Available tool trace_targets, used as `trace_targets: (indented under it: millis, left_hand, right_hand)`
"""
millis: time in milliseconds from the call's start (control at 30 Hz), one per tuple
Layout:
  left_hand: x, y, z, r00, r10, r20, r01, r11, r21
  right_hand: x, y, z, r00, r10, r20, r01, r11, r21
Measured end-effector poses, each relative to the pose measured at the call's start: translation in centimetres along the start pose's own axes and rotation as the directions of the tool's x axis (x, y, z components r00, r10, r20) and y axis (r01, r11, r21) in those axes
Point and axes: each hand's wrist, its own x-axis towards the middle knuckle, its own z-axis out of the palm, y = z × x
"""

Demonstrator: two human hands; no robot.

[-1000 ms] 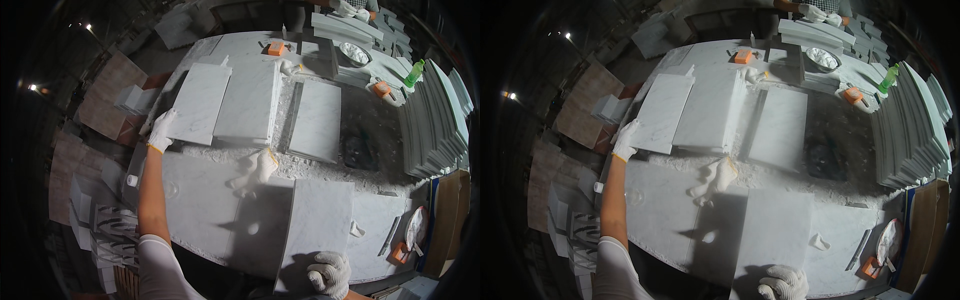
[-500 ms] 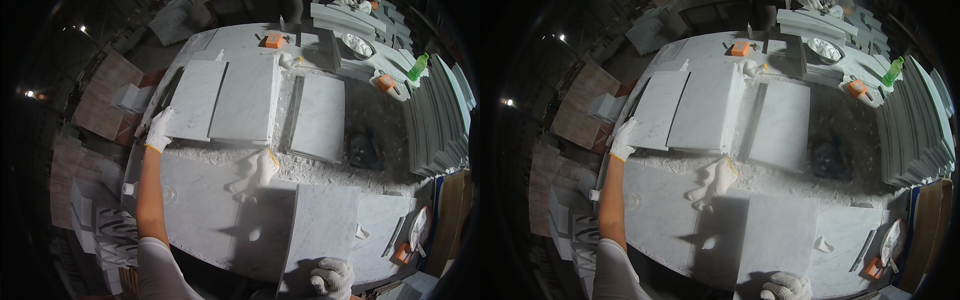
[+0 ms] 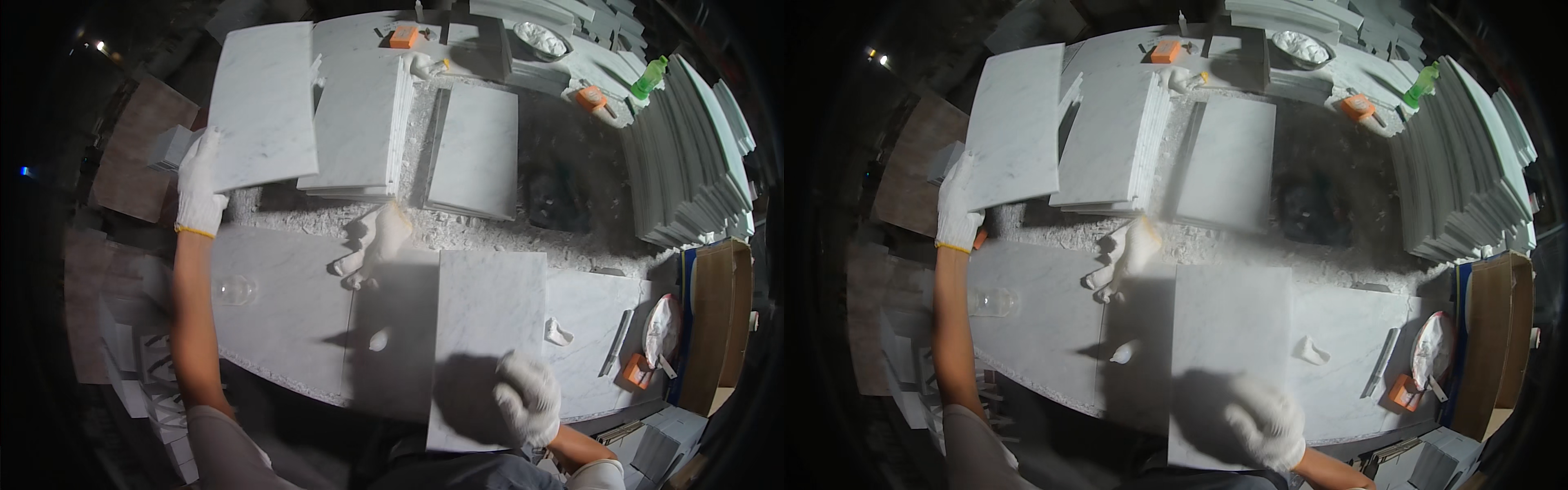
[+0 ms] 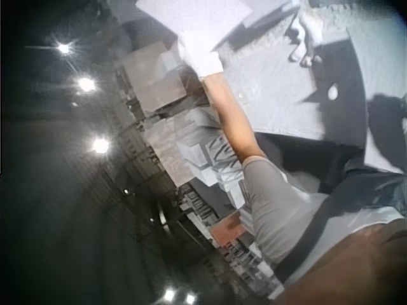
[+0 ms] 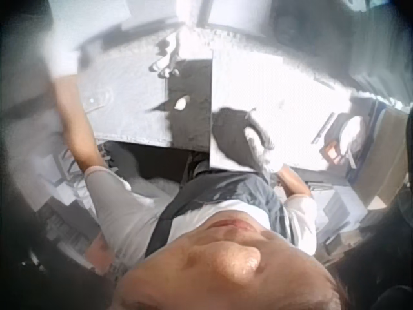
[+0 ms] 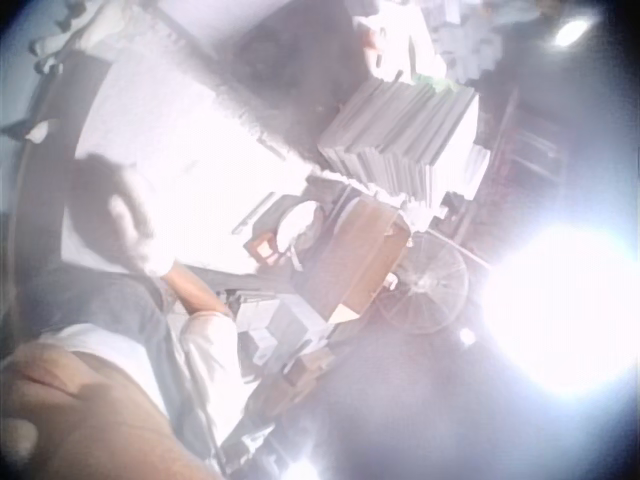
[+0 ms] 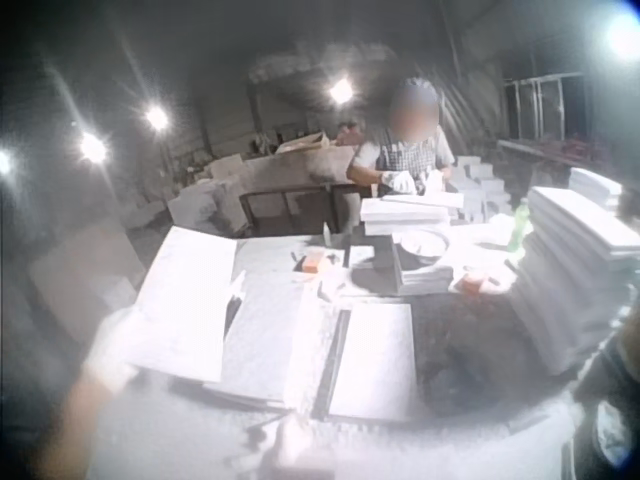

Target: The person repeatedly picks up rectangular stone tiles, wipes their surfaces with a cloth, applies a liquid from a small bottle, and uses a marker to draw lines on the tiles. The tiles are handled one at a time and placed back on the workbench.

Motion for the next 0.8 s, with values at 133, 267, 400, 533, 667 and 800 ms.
trace_targets:
  millis: [133, 267, 400, 533, 667, 800]
  left_hand:
    - [-7.6, 1.4, 5.8, 0.977, -0.05, 0.208, 0.064, 0.996, -0.061]
    - [-15.3, 1.1, 12.9, 0.899, -0.02, 0.438, 0.011, 1.0, 0.022]
    - [-19.9, 0.9, 19.2, 0.792, -0.037, 0.61, -0.063, 0.988, 0.142]
    - [-22.3, 2.2, 19.7, 0.592, -0.084, 0.802, -0.246, 0.928, 0.279]
    - [-28.9, 3.4, 13.3, 0.381, 0.161, 0.91, -0.728, 0.66, 0.187]
    - [-37.1, 0.3, 10.1, 0.285, 0.361, 0.888, -0.827, 0.561, 0.037]
  right_hand:
    - [7.4, 2.3, -0.9, 0.939, 0.245, -0.24, -0.087, 0.848, 0.522]
    - [16.6, 3.0, -1.8, 0.958, 0.259, -0.124, -0.087, 0.674, 0.734]
    - [18.9, 3.8, -2.5, 0.831, 0.547, -0.098, -0.13, 0.364, 0.922]
    - [17.7, 7.7, -5.1, 0.77, 0.535, -0.348, 0.084, 0.456, 0.886]
    - [17.9, 13.1, -9.3, 0.617, 0.619, -0.486, -0.192, 0.718, 0.669]
    - [19.2, 17.8, -12.2, 0.606, 0.561, -0.564, -0.425, 0.828, 0.366]
